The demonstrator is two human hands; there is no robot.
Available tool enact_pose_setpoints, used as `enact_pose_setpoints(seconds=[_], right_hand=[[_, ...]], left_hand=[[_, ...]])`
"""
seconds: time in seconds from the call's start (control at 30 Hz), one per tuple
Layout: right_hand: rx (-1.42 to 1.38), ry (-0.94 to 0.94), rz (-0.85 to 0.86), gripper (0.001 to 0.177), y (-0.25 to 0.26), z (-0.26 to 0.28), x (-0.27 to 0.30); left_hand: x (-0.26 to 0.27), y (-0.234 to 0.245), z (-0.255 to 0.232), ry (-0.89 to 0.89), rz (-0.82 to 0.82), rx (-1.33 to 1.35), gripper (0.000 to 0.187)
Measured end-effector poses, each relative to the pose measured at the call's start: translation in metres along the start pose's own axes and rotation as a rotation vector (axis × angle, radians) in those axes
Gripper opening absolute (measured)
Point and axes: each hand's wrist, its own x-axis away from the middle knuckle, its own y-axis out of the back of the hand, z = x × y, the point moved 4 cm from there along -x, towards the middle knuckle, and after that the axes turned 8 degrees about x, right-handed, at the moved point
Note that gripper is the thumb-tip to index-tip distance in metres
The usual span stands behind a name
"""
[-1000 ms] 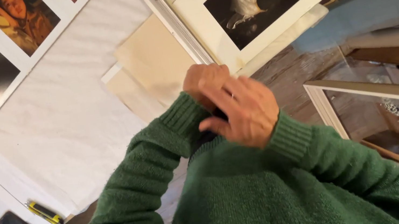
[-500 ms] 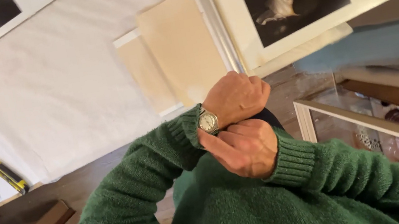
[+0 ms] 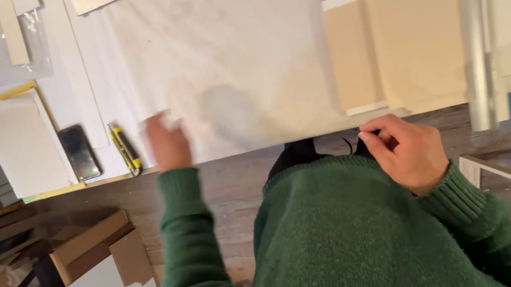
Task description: Preparing and measuring mat boards for framing photographs.
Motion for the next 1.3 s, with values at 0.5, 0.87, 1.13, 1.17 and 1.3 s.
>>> enact_pose_setpoints(seconds=[0.5,0.87,1.13,1.17,1.3], right_hand=[[-0.111,-0.014,0.139,0.022,-0.080,0.040,-0.019],[-1.103,-0.365,-0.333,0.023,-0.017,-0.071,0.024],[-0.101,-0.809,-0.464,0.031,0.047,-0.203,0.110],[-0.110,-0.819,-0.465,0.031,0.047,-0.216,0.115],[0.026,-0.706,-0.380,0.039,0.057,-0.256,0.113]], left_hand=[[-0.026,-0.018,0.072,0.289,-0.016,0.464,0.049],[0.004,-0.047,-0.315,-0.573,0.673,0.633,0.058],[-0.015,-0.196,-0.435,-0.843,0.593,0.383,0.067],[-0.018,-0.212,-0.446,-0.847,0.603,0.376,0.067],[-0.035,-0.269,-0.477,-0.808,0.613,0.179,0.075]])
